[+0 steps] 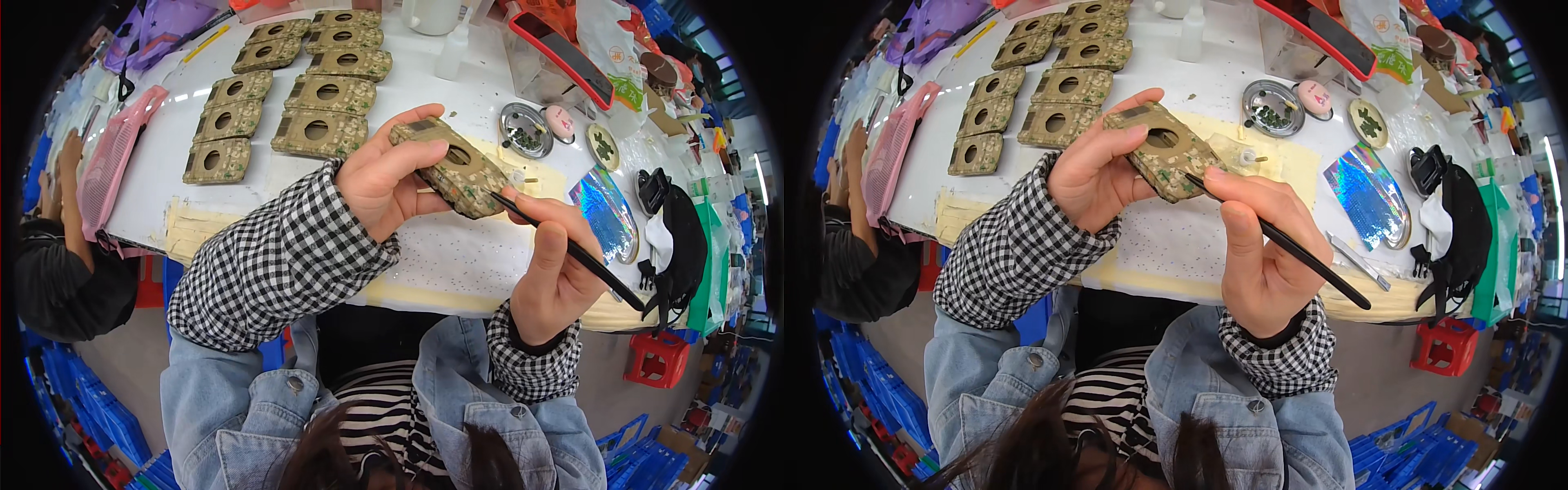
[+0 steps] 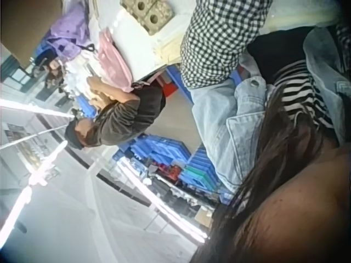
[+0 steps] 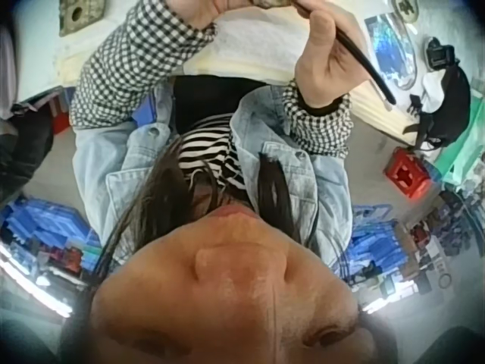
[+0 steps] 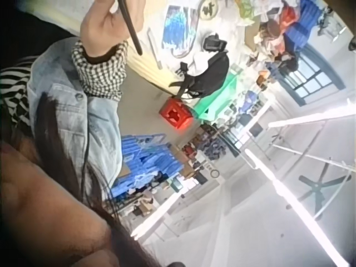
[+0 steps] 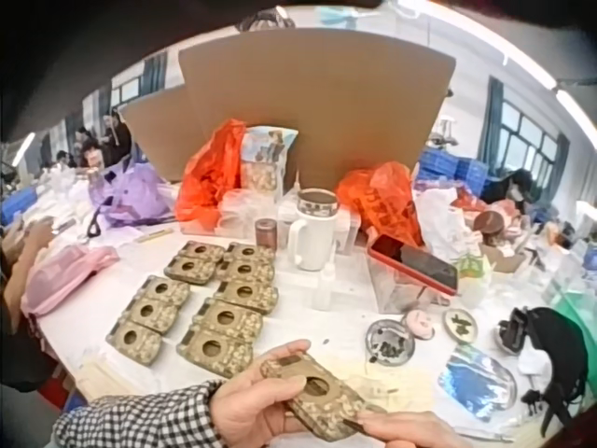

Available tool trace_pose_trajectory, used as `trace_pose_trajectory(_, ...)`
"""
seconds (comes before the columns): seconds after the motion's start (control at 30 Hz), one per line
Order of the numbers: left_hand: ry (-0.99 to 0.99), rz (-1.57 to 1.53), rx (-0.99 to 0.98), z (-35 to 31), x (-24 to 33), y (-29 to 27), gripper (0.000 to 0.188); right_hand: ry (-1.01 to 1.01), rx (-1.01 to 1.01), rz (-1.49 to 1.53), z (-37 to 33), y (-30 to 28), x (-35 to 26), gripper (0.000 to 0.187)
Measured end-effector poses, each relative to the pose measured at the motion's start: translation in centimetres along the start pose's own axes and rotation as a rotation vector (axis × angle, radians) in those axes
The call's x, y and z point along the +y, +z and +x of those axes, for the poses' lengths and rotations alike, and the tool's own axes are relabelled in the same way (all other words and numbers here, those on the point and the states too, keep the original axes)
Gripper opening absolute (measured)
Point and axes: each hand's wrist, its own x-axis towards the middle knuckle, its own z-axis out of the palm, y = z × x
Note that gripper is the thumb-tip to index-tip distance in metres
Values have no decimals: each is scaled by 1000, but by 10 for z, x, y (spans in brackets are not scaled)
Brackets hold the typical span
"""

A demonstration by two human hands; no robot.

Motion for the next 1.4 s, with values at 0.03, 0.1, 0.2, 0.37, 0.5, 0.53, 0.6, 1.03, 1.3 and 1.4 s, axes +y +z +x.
trace_pose_trajectory(0.03,-6,21,11,0,0,2,52,-1,1,0,0,0,0,16)
trace_pose_trajectory(0.1,-17,64,33,-1,0,5,49,-4,3,-1,0,1,1,16)
trace_pose_trajectory(0.2,-9,-17,9,0,0,1,52,0,-2,2,0,1,1,15)
trace_pose_trajectory(0.37,-9,-23,5,1,-1,1,52,1,2,-1,0,1,1,15)
trace_pose_trajectory(0.5,-4,-17,7,0,-1,0,52,0,4,4,0,2,2,15)
trace_pose_trajectory(0.53,-7,-15,8,0,-1,0,53,1,1,3,0,2,2,15)
trace_pose_trajectory(0.6,-12,-12,10,0,-1,-1,53,2,-6,3,0,1,1,15)
trace_pose_trajectory(1.03,-14,-12,10,1,-1,1,53,9,-7,1,0,0,0,15)
trace_pose_trajectory(1.3,-17,-13,15,0,0,1,52,-12,-29,-34,1,-1,0,14)
trace_pose_trajectory(1.4,-18,-12,15,0,-1,1,52,-16,-16,-28,1,0,1,14)
